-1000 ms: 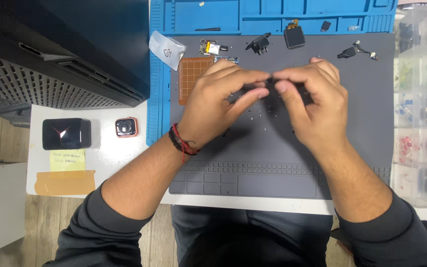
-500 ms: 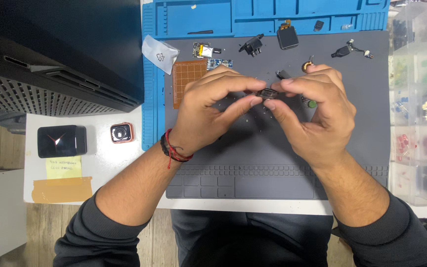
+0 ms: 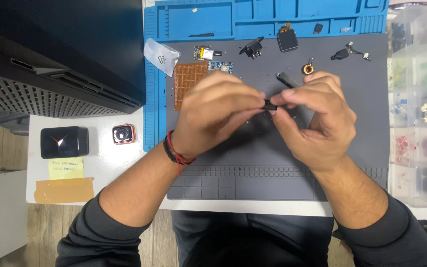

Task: The person sorts various electronic components on a gray mat, picking up and placing down items such as a circuit board, a blue cylindrical capacitor, and a black plastic housing. They organize the parts into a clear plastic compartment box and handle small wires and screws throughout the process.

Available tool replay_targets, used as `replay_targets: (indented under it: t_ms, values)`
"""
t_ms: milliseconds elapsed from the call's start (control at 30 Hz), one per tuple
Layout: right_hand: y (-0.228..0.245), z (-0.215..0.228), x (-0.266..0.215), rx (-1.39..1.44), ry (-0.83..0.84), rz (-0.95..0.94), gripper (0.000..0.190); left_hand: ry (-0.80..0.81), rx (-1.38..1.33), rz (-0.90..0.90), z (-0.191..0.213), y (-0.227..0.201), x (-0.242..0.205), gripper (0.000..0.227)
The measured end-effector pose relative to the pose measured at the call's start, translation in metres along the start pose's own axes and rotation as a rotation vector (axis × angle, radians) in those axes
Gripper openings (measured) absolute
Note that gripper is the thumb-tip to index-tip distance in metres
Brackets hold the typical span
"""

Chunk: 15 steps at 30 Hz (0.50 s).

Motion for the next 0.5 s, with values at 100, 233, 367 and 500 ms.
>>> replay_targets:
  t_ms: [100,233,367,500]
  values:
    - [-0.003,0.001,-0.006,-0.003,-0.011,0.028,0.034,-0.09,0.282,-0.103,-0.001,-0.003,-0.007,0.002]
    - [-0.002,0.0,-0.002,0.056,0.037,-0.005,0.029,-0.083,0.232,-0.107,0.01,-0.009,-0.007,0.012]
    - [0.001,-0.005,0.0,0.133,0.077,-0.002,0.024,-0.052,0.363,-0.336,0.008,-0.016,-0.008,0.005]
    - [0.007,-0.006,0.009,0.124,0.03,-0.046,0.01,0.009,0.31,-0.011,0.005,0.001,-0.012,0.027]
Point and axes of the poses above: each hand's wrist, its own x-axis towards the middle knuckle, its own z-axis out of the back of the hand, y = z × x, the point moved 4 cm from there along x, towards the middle knuckle, and after that the axes turned 10 degrees about z, right-handed, at the moved point
